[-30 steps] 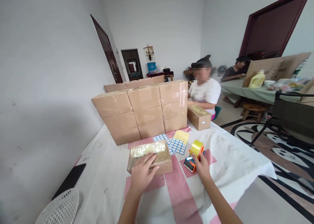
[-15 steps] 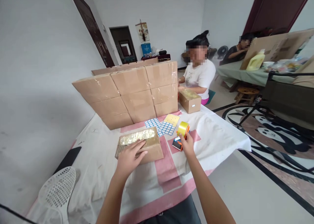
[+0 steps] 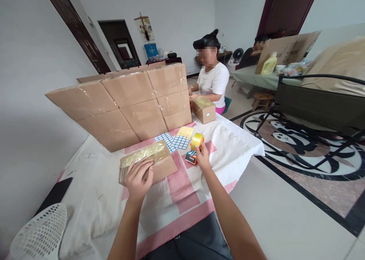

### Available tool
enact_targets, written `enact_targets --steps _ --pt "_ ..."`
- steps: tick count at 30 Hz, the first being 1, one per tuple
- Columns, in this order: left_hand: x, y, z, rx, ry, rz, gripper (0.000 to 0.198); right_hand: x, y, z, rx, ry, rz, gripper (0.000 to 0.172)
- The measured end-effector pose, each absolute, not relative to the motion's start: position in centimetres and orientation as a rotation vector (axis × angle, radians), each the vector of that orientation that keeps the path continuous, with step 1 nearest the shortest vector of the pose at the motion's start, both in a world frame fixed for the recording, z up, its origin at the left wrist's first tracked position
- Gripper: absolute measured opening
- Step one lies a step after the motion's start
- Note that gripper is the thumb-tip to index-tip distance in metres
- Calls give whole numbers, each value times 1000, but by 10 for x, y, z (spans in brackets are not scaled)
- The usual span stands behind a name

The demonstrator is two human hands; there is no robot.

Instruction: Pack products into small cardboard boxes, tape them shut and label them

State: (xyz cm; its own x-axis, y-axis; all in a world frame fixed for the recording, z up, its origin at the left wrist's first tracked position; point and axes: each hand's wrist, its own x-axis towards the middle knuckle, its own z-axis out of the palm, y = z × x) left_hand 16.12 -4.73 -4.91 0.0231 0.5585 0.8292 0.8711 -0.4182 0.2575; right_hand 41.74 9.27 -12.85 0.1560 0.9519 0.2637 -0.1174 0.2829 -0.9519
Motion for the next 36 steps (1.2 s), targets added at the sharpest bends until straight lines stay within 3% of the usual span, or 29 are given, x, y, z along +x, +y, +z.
enact_targets --steps 6,12,20,29,36 --pt "213 -55 -63 -2159 -1403 -1541 16 419 90 -126 -985 -1103 978 45" --pt "282 -27 -92 -2357 -1698 -1553 21 419 89 -123 -963 -1108 1093 47" --pt "297 -4 -120 -2397 -1972 -1513 59 422 96 -131 -1010 -1063 1178 51" --pt "290 3 -127 -2422 -2013 -1514 26 422 99 -132 -1022 -1076 1198 52" --pt "296 9 -125 -2312 -2082 -1779 32 420 97 -133 -1039 -1076 1192 52"
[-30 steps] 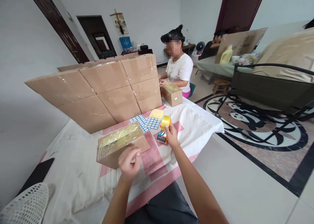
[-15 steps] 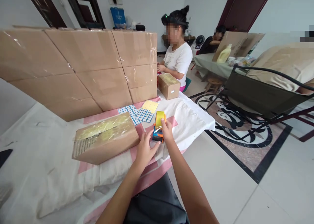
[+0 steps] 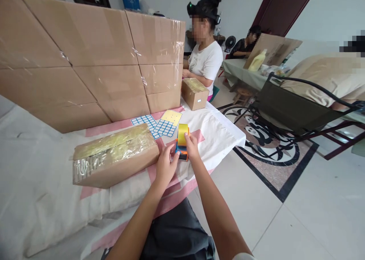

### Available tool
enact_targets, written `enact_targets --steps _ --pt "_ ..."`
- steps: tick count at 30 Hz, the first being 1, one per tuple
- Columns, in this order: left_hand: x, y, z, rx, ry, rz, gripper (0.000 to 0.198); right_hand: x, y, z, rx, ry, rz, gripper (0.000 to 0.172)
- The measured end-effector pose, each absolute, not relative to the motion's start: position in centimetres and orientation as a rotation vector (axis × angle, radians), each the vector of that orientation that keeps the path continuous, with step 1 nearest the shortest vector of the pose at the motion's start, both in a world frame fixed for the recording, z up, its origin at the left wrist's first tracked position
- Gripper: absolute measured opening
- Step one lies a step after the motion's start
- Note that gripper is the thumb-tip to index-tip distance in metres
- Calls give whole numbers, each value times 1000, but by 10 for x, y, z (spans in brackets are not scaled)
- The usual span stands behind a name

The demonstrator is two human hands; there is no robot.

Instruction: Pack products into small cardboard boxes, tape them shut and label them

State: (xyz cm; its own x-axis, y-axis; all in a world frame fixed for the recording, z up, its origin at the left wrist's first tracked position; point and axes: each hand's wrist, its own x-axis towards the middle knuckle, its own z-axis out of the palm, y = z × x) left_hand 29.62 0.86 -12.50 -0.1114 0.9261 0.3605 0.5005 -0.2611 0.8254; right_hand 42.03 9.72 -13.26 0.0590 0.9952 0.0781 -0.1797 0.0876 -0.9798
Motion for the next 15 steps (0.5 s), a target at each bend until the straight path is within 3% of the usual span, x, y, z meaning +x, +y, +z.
enact_targets --steps 4,10,15 --pt "294 16 -126 1605 1514 1397 15 420 97 -131 -1038 -1086 1181 52" --pt "292 21 -129 1417 1415 1457 19 416 94 -128 -1039 -1097 1156 55" --pt "302 15 -121 1264 1410 1448 21 416 93 -134 -1098 -1130 1151 69"
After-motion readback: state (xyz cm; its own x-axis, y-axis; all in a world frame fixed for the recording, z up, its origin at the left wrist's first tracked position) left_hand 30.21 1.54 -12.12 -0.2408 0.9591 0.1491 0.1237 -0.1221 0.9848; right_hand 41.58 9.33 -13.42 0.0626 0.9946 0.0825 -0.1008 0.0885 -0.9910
